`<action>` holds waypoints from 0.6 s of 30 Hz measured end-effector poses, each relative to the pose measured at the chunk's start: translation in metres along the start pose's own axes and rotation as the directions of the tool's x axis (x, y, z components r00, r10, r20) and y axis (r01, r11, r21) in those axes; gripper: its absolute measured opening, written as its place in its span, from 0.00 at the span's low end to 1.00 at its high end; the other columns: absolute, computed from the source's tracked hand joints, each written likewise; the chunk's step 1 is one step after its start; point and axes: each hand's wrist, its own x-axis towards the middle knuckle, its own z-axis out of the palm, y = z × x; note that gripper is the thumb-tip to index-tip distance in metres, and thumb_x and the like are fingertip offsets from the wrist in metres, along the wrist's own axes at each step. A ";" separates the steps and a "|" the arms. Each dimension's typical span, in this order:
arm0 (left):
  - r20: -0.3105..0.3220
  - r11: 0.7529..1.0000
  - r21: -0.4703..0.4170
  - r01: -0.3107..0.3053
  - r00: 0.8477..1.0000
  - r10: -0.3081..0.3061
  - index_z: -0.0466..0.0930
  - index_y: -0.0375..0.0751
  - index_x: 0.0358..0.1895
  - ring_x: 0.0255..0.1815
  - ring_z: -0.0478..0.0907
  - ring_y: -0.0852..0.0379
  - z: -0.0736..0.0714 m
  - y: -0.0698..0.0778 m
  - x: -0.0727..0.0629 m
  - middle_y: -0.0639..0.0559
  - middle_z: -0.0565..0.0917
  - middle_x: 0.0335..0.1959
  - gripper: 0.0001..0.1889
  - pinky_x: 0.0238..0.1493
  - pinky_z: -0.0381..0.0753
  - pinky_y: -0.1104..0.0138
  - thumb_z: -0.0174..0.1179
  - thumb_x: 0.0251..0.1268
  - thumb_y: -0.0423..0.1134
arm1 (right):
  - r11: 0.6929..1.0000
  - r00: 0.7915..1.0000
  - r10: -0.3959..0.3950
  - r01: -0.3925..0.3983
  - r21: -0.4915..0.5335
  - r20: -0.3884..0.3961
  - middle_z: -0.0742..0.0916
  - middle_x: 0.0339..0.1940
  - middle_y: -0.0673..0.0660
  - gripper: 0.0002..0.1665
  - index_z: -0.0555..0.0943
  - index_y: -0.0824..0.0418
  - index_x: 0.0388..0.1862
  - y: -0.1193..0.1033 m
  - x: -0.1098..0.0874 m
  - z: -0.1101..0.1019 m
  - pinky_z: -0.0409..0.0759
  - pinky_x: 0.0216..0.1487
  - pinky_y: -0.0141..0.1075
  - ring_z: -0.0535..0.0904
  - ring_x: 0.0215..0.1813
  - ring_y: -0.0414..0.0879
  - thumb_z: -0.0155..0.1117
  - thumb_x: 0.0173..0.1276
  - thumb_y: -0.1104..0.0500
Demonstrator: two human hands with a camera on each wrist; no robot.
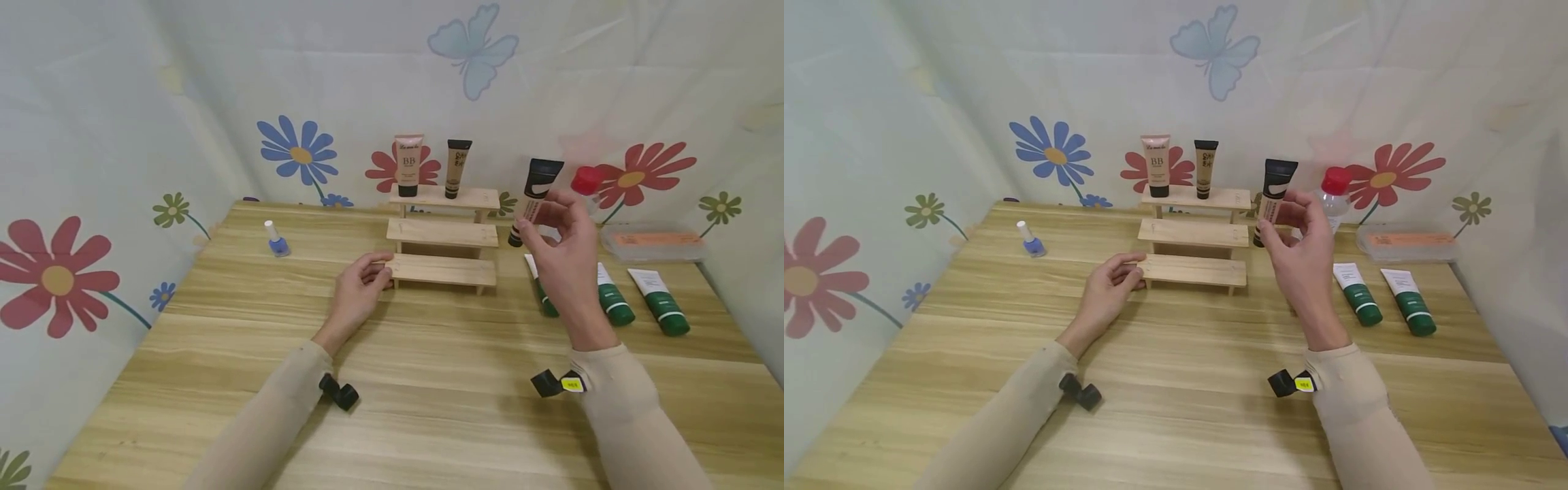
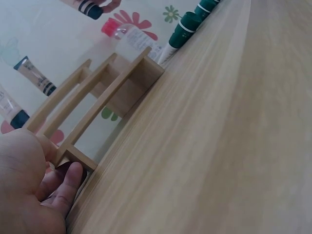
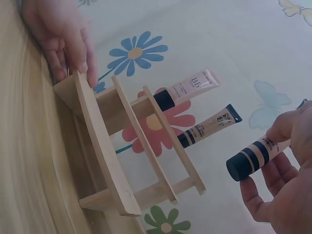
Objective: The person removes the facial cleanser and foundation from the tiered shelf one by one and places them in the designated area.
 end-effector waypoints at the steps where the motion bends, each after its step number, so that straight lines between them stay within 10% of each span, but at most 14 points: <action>1: -0.002 1.000 -0.004 -0.002 1.000 0.002 0.87 0.47 0.67 0.52 0.92 0.48 0.000 0.000 0.000 0.44 0.92 0.54 0.14 0.56 0.95 0.65 0.64 0.86 0.36 | 1.000 1.000 -0.004 0.004 -0.003 0.001 0.84 0.57 0.47 0.27 0.77 0.59 0.74 -0.001 -0.001 -0.002 0.88 0.52 0.24 0.82 0.58 0.46 0.72 0.80 0.66; 18: 0.005 1.000 -0.011 0.007 1.000 -0.007 0.87 0.45 0.67 0.56 0.91 0.48 0.002 0.001 0.000 0.43 0.91 0.56 0.14 0.56 0.95 0.65 0.63 0.87 0.36 | 0.986 0.989 0.073 -0.090 -0.139 -0.126 0.83 0.58 0.44 0.31 0.75 0.49 0.78 -0.001 -0.019 -0.064 0.85 0.54 0.22 0.80 0.59 0.44 0.71 0.81 0.64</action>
